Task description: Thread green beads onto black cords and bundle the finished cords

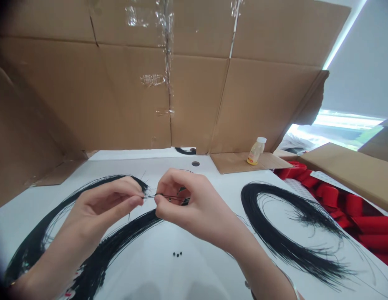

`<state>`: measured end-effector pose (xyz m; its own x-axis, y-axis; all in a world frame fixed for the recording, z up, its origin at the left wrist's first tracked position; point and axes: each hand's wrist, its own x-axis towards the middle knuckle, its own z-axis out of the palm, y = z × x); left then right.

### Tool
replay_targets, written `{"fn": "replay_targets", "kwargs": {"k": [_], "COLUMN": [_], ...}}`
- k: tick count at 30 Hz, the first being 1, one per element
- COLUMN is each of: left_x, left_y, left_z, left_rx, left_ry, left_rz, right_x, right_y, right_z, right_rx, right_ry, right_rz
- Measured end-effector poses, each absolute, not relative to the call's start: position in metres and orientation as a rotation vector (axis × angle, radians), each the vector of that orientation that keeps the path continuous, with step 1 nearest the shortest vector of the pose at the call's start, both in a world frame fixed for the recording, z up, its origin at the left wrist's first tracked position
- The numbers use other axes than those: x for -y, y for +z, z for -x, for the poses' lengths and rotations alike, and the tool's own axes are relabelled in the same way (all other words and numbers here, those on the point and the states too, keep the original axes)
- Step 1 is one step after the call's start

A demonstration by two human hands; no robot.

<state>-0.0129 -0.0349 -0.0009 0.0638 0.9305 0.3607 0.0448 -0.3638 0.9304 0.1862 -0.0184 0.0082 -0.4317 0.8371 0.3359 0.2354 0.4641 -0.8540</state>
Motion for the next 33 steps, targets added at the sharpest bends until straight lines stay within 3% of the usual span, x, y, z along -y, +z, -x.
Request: {"fn": "replay_targets", "kwargs": {"k": [11, 20, 24, 33], "left_x": [0.038, 0.034, 0.040, 0.034], "left_y": [-0.006, -0.108, -0.134, -0.146], "left_z": [0.007, -0.001, -0.008, -0.011], "left_rx": [-1.061, -1.092, -1.126, -1.095], "left_ry": [1.418, 0.341, 0.325, 0.434], "left_rz": [-1.583, -2.234, -2.255, -2.162], "right_x": [0.022, 0.021, 0.020, 0.018], "right_y": [0.016, 0.028, 0.030, 0.029], "right_z": [-0.201, -0.223, -0.226, -0.229], "right_rx": [1.920, 1.798, 1.773, 1.786], "right_ry": [1.051, 0.786, 0.792, 0.865], "right_rz": [0.852, 0.881, 0.872, 0.778]}}
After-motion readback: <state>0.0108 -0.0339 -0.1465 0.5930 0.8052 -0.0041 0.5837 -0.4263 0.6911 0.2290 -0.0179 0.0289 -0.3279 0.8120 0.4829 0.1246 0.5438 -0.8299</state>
